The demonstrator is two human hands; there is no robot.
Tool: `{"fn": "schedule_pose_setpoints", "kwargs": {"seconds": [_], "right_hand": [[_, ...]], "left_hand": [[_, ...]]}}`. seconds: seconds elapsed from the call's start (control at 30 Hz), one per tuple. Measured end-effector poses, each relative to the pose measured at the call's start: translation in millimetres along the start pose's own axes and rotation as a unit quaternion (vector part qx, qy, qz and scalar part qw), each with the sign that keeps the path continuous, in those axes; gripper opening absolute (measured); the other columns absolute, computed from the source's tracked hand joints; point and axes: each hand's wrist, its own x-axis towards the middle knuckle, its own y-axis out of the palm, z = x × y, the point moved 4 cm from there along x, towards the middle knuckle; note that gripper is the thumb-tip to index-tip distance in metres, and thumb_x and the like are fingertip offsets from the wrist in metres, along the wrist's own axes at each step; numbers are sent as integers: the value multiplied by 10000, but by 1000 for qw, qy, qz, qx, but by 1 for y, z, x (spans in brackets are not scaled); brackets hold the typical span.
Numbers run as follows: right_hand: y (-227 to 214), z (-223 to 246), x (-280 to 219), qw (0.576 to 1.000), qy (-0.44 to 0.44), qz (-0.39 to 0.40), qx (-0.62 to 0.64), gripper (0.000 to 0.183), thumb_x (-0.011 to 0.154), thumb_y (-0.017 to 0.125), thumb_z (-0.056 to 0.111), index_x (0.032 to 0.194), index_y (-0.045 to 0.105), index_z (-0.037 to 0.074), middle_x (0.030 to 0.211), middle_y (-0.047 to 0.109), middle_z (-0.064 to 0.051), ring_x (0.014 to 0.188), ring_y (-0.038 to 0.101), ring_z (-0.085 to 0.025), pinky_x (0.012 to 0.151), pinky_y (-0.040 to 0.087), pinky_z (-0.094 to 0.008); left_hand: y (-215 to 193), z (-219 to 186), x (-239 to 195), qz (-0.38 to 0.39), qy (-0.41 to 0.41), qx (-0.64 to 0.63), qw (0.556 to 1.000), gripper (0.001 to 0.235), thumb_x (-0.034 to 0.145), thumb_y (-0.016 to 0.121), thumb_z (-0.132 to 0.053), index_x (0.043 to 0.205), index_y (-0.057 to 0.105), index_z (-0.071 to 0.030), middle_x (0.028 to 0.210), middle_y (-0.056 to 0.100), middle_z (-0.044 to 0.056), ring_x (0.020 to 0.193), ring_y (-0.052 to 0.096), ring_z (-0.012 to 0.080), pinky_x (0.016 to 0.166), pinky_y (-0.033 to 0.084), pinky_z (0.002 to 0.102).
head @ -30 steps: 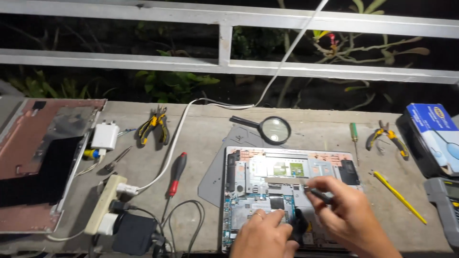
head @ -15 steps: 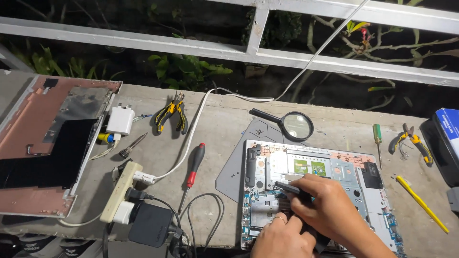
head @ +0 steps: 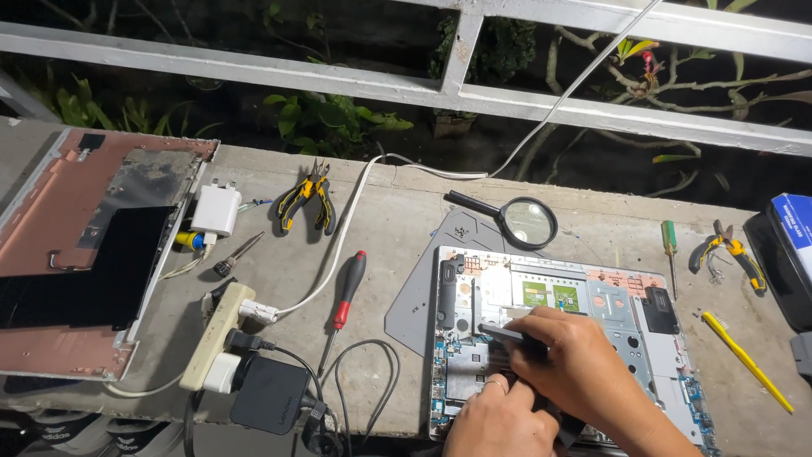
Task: The person works on a disassembled electronic device, likely a laptop motherboard, using a black pen-like tool to probe various components. They also handle a small rectangular chip and a black ribbon cable, moving them around the board while the camera shakes significantly.
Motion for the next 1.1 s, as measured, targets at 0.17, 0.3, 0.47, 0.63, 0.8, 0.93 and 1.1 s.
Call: {"fn": "schedule_pose_setpoints", "kwargs": {"seconds": [0.17,0.3,0.47,0.63,0.8,0.93,1.1], "right_hand": [[-5,4,-3,999,-34,-16,10,119,910,855,226,1005,926,227,844,850,70,668,772,-185,647,602,-341],[-3,3,-3,998,-52,-31,-2,97,936,858,254,1008,917,226,820,831,72,642,758,-188,631,596,-346],[-3,1,-1,999,-31,7,-17,125,957,836,286,1060,904,267,900,820,90,668,767,-198,641,598,-367],[-1,-2,0,999,-31,8,-23,128,940,824,262,1050,890,273,896,801,86,678,761,-213,654,598,-374],[-4,0,-3,998,-47,-26,30,114,939,852,231,1024,917,192,829,826,45,663,756,-190,647,591,-345],[-4,-9,-4,999,-30,-17,39,161,921,842,220,1059,924,198,836,814,41,629,736,-185,616,570,-355],[-25,-37,-6,996,8,-53,69,232,846,830,164,1053,929,198,930,903,58,824,795,-148,785,595,-325]], "left_hand": [[4,1,1,-9,12,11,1000,341,1005,730,-340,1210,827,-85,1137,566,215,1122,512,526,736,567,693],[6,2,2,-6,3,7,1000,352,979,738,-336,1205,820,-78,1141,559,212,1143,502,527,755,567,699],[9,5,2,-11,2,5,1000,336,955,777,-353,1124,833,-68,1106,562,212,1128,522,522,737,576,693],[13,8,4,0,-36,-17,999,358,902,794,-340,1114,800,-51,1125,529,204,1104,539,533,792,570,711],[-7,0,0,40,-48,-26,998,323,959,779,-371,1124,821,-96,1130,525,203,1123,551,521,819,578,699],[-7,0,-1,23,18,19,999,320,1036,762,-377,1110,851,-79,1138,541,205,1131,512,496,733,582,679],[-27,-6,-4,40,29,10,999,314,1042,788,-381,1093,795,-71,1180,478,169,1063,517,504,644,556,717]]}}
